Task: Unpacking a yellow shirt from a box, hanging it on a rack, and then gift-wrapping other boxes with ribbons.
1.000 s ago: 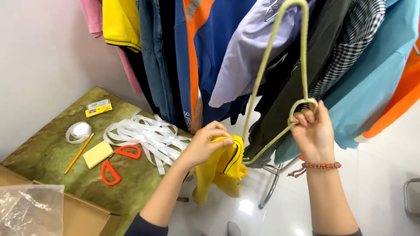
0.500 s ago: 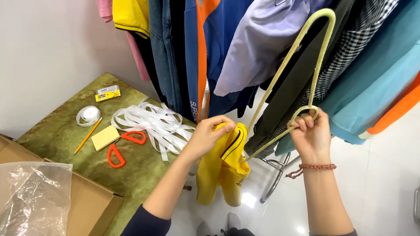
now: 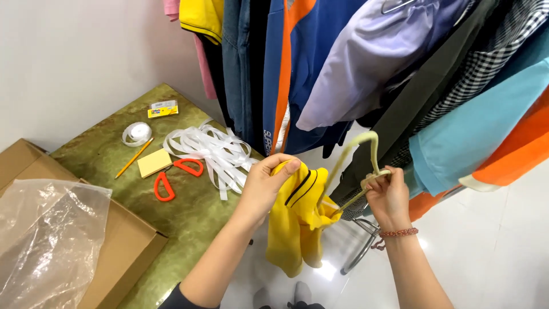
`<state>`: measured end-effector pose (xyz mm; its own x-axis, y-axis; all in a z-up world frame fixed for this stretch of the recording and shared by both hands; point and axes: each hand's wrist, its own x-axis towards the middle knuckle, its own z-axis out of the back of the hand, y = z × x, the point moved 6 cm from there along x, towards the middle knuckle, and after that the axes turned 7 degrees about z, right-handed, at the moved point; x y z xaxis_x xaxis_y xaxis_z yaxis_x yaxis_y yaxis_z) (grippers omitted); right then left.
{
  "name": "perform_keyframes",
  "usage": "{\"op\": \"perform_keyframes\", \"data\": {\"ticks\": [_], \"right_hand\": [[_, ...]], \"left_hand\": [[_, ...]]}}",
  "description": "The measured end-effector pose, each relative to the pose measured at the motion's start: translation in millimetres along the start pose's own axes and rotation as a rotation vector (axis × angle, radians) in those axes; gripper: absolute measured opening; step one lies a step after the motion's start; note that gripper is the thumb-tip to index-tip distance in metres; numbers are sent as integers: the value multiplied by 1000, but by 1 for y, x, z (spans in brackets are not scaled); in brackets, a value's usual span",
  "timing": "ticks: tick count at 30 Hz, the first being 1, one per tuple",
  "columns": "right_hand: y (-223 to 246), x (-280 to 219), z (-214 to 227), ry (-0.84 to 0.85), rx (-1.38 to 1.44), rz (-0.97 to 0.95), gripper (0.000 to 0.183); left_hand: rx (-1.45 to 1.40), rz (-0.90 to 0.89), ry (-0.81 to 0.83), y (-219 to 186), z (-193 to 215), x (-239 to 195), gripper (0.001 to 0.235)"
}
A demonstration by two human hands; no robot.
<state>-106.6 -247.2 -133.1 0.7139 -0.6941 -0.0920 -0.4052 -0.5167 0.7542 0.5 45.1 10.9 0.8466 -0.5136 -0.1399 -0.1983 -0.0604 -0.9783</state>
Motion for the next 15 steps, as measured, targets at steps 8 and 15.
{"op": "perform_keyframes", "data": {"ticks": [8,15], "right_hand": [[-11,1,-98,401,95,-23,36],[-83,8,-81,333,-180,20,32]], "left_hand": [[7,-141,-20,-27,-1,-31,10],[-9,-181,-174,-24,21,-61,10]]}}
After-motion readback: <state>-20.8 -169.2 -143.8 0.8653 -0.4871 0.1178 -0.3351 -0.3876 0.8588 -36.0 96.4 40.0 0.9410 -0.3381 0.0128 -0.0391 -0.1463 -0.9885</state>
